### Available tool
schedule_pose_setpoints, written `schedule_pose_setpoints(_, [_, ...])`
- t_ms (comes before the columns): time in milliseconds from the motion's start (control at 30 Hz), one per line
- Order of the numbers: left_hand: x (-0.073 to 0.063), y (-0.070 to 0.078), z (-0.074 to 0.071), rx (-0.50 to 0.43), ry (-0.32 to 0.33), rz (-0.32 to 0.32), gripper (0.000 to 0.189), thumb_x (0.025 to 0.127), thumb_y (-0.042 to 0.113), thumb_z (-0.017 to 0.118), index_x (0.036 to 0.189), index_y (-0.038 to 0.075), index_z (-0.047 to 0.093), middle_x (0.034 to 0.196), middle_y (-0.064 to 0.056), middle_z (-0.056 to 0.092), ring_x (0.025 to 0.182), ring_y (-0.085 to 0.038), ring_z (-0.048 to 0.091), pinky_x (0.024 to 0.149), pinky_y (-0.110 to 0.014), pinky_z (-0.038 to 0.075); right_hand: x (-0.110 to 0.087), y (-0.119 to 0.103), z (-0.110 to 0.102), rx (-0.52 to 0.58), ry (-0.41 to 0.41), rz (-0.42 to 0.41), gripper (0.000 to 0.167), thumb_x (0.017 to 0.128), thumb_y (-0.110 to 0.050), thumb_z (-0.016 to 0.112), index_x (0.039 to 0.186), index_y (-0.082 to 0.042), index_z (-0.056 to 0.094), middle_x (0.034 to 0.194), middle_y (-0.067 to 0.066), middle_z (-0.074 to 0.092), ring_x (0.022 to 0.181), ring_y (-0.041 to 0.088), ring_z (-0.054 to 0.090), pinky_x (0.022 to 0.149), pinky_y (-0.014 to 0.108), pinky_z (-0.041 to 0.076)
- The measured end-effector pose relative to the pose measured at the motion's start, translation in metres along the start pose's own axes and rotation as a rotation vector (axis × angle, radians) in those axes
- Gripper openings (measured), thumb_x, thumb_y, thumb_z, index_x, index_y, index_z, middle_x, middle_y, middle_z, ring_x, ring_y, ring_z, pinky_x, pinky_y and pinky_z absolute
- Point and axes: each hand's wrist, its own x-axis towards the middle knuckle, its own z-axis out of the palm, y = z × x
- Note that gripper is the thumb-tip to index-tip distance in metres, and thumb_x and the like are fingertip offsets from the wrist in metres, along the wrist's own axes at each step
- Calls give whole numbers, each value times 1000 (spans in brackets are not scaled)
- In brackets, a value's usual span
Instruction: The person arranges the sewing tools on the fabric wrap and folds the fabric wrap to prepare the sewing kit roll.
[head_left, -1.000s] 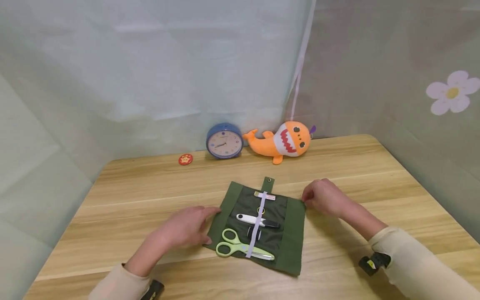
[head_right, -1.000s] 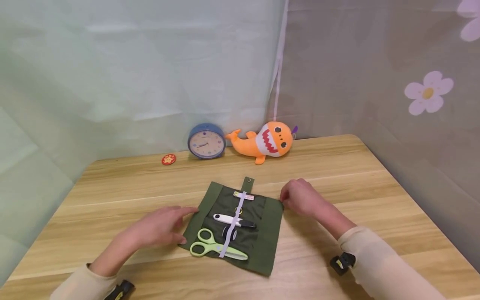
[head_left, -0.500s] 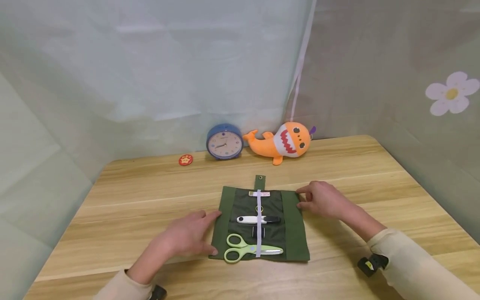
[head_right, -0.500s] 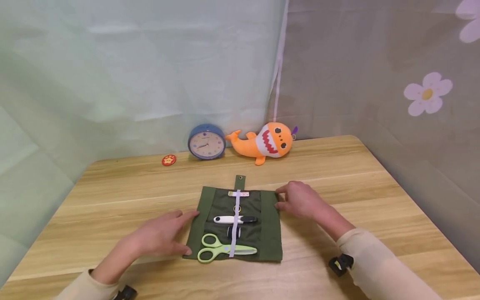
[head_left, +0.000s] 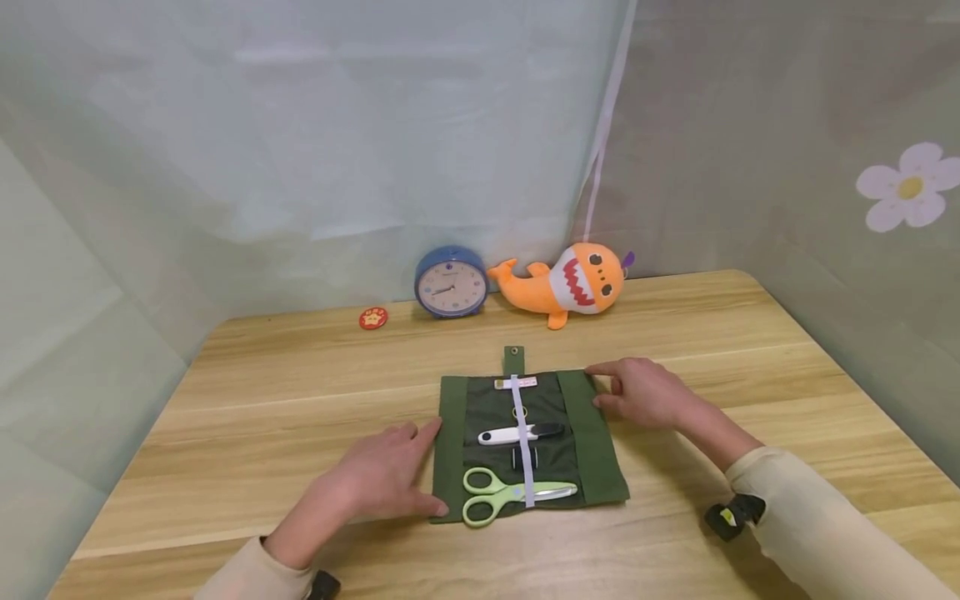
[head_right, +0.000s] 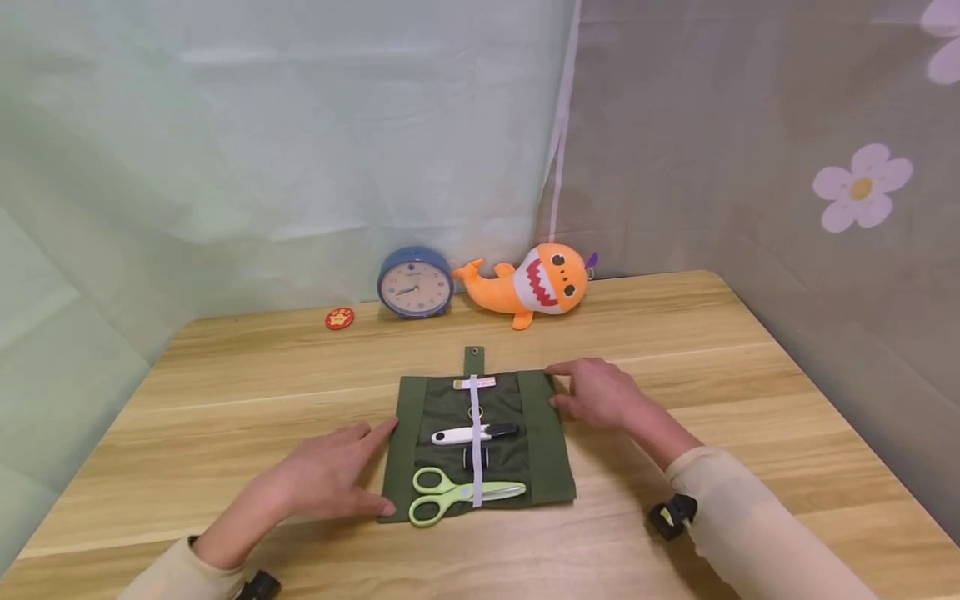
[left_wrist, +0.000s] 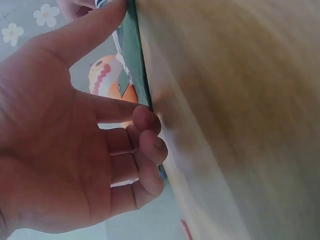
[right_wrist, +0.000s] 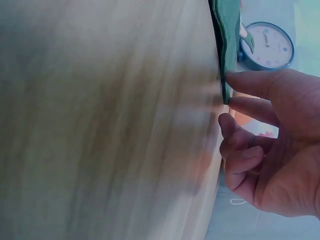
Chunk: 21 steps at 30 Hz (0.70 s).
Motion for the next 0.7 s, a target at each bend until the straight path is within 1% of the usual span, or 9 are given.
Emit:
schedule_pose_setpoints(367, [2,2,2,9,-4,-18,116,74,62,88,160,3,39,144,-26,59,133,-42,59,105,-62,49,9,1,-1,-12,-17,-2,50,98,-20,75,146,-9,63,71,-2,58,63,13,51,58,31,41])
schedule_pose_setpoints(533, [3,5,2,7,-7,-28,116,74,63,88,160,2,39,145,-25,59,134,-41,58,106,-61,48,11,2,-2,3,-20,3,51,98,-20,74,146,-10,62,69,-2,57,61,12,51,57,31,40])
schedule_pose_setpoints(700, [4,6,2,3,-4,-27,115,74,63,88,159,1,39,146,-25,58,134,-42,58,107,-62,47,11,5,-2,24,-11,-11,50,98,-19,75,145,-10,62,67,-2,55,60,12,50,57,31,40])
